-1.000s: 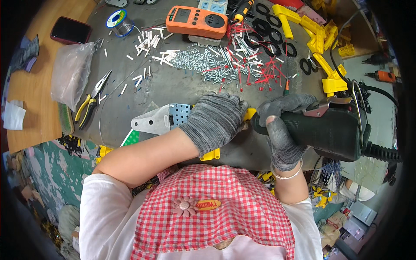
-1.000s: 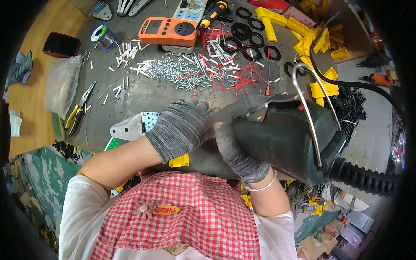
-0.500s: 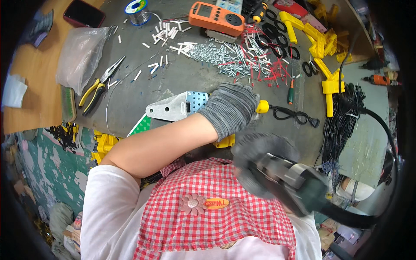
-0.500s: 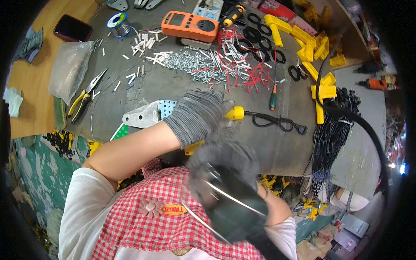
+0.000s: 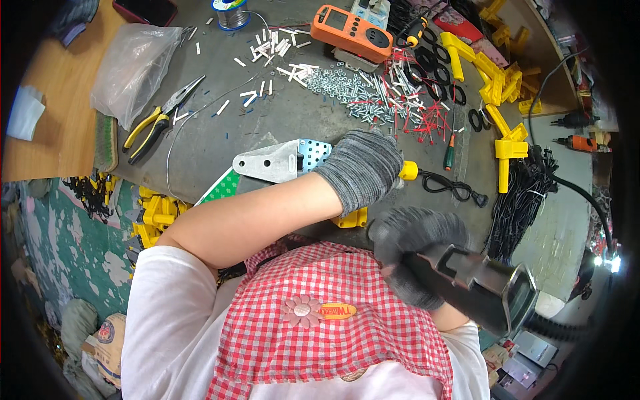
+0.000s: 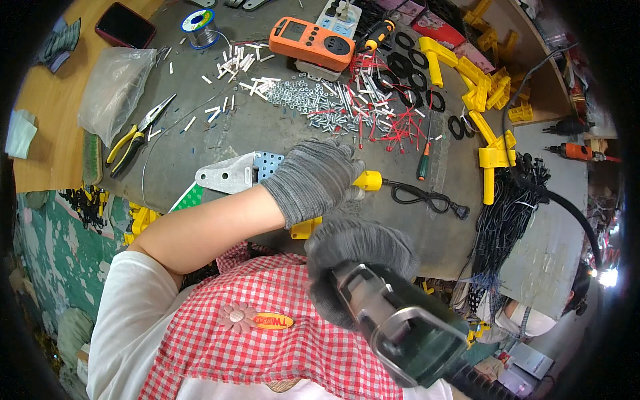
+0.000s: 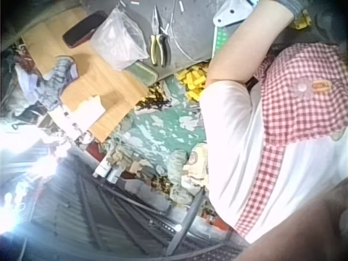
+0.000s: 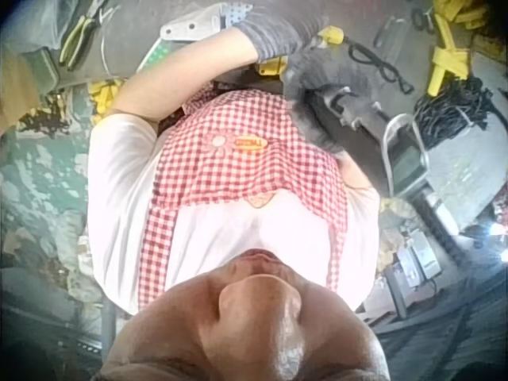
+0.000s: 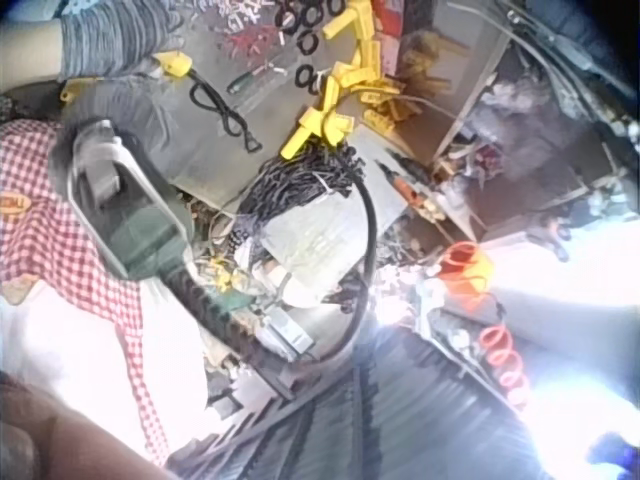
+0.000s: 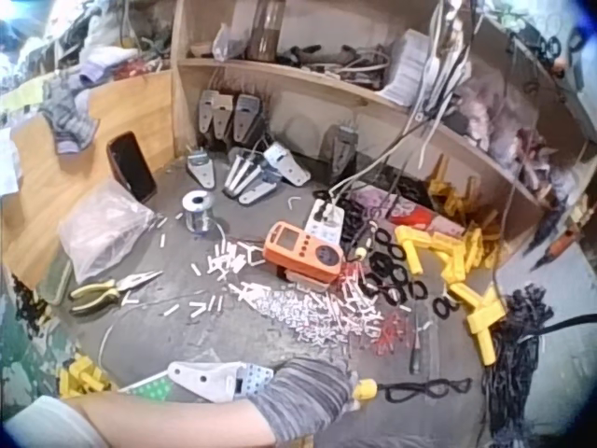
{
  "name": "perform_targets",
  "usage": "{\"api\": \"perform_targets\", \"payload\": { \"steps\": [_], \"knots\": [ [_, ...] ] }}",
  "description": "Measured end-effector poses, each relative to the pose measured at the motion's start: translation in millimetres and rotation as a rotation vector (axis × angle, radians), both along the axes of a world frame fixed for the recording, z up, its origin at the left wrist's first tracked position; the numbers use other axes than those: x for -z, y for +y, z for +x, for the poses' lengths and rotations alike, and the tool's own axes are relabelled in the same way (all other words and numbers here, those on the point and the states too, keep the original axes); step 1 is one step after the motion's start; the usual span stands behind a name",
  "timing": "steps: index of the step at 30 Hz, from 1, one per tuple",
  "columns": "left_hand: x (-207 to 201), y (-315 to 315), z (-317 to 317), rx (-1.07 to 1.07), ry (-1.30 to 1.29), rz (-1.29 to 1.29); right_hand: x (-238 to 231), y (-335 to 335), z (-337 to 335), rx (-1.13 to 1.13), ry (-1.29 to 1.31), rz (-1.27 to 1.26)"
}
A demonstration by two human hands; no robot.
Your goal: The person assembles an electronic component by soldering wires and black cables to a connector, then placing the soldered wires into a yellow plastic housing. The person uses a soldering iron, pliers, and a heat gun to complete the assembly.
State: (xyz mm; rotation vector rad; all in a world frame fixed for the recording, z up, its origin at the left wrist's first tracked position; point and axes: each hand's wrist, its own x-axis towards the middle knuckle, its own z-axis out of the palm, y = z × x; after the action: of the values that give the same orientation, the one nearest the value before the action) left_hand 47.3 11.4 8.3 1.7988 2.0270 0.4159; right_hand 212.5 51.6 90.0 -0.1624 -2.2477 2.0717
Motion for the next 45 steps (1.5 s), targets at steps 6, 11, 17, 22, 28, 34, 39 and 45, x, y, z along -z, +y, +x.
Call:
{"api": "perform_targets", "payload": {
  "steps": [6, 11, 17, 22, 28, 34, 39, 45],
  "knots": [
    [-4.3, -20.9, -14.2, -0.007, -0.030, 0.221, 43.8, -3.0, -14.6, 0.048, 0.478, -0.212],
    [-8.3, -68.6, -50.7, -0.134, -0.197, -0.059, -0.2, 0.2, -17.2, -0.016, 0.135, -0.065],
    [7.8, -74.3, -45.9, -0.222, -0.287, 0.021, -0.2, 2.9, -37.5, -0.229, 0.156, 0.122],
    [4.7, -78.1, -51.0, -0.235, -0.287, -0.101, -0.1, 2.6, -50.7, -0.386, 0.199, 0.334],
    [6.3, -81.2, -50.3, -0.243, -0.303, -0.018, 22.5, -0.8, -45.1, -0.374, 0.230, 0.523],
    [20.6, -75.3, -46.3, -0.221, -0.262, 0.203, 21.3, -4.3, -26.0, -0.370, -0.001, 0.632],
    [2.8, -77.3, -50.1, -0.207, -0.263, -0.028, -29.3, 1.5, -75.4, 0.052, 0.440, 0.013],
    [-1.8, -70.6, -51.3, -0.188, -0.311, -0.033, 11.5, 33.6, -83.1, 0.191, 0.219, -0.098]
  ]
}}
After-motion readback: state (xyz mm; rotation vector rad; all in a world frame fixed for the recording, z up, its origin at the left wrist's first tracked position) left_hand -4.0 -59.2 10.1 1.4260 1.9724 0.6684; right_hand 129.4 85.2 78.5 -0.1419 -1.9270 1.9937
